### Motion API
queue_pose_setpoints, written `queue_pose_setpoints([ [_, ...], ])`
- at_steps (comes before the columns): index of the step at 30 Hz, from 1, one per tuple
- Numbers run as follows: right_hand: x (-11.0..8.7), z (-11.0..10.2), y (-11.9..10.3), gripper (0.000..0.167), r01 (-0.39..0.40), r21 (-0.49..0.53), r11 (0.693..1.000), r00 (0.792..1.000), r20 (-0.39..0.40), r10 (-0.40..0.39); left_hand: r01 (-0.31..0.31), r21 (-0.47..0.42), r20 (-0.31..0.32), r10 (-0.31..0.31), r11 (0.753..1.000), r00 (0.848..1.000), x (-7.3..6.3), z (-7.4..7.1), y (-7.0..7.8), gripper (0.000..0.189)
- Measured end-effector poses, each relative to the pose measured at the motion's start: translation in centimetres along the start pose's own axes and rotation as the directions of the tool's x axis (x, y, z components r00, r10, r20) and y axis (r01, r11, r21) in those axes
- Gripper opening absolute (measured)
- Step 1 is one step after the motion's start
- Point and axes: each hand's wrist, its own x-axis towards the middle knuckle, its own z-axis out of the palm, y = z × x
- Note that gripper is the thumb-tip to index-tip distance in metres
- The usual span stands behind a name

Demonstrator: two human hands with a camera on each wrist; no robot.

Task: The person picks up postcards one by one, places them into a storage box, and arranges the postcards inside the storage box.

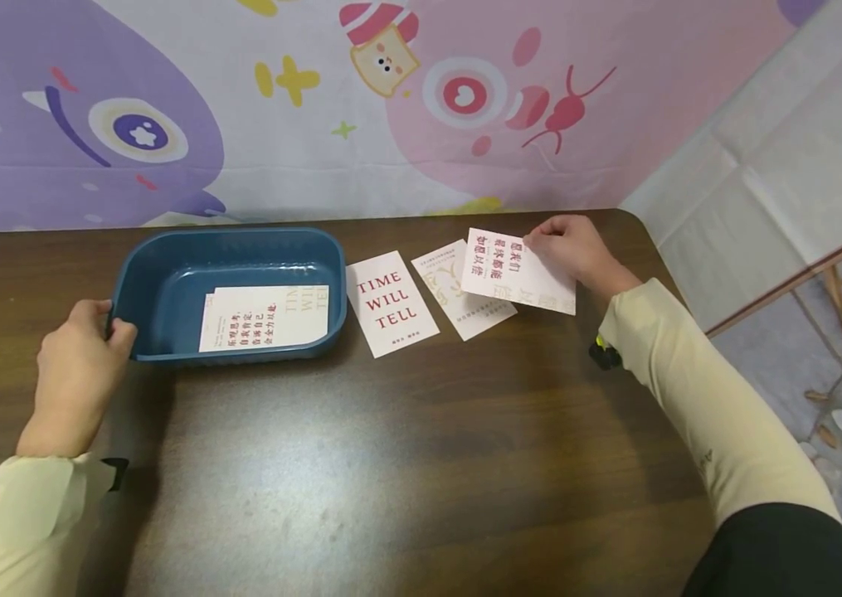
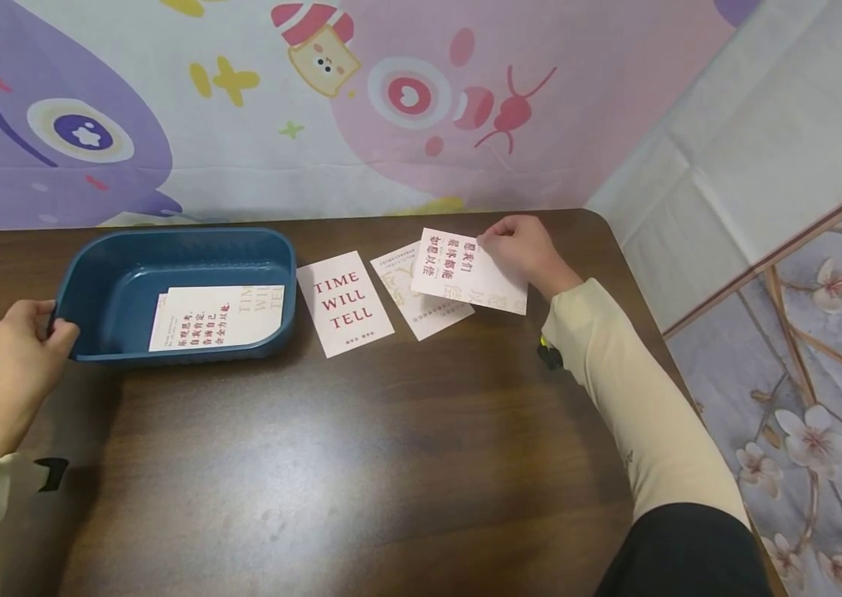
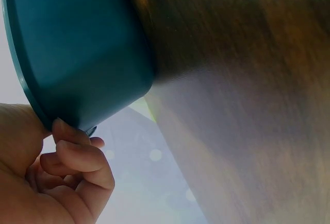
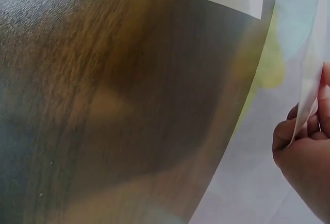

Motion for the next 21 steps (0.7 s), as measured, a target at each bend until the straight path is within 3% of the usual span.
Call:
queue_pose_setpoints([
  [21,-1.0,1.1,-4.3,0.025,0.112,0.018,0.994,0.99,0.088,-0.113,-0.008,0.003,-0.03,0.009,1.0,1.0,0.1,0.1,0.0,0.05],
])
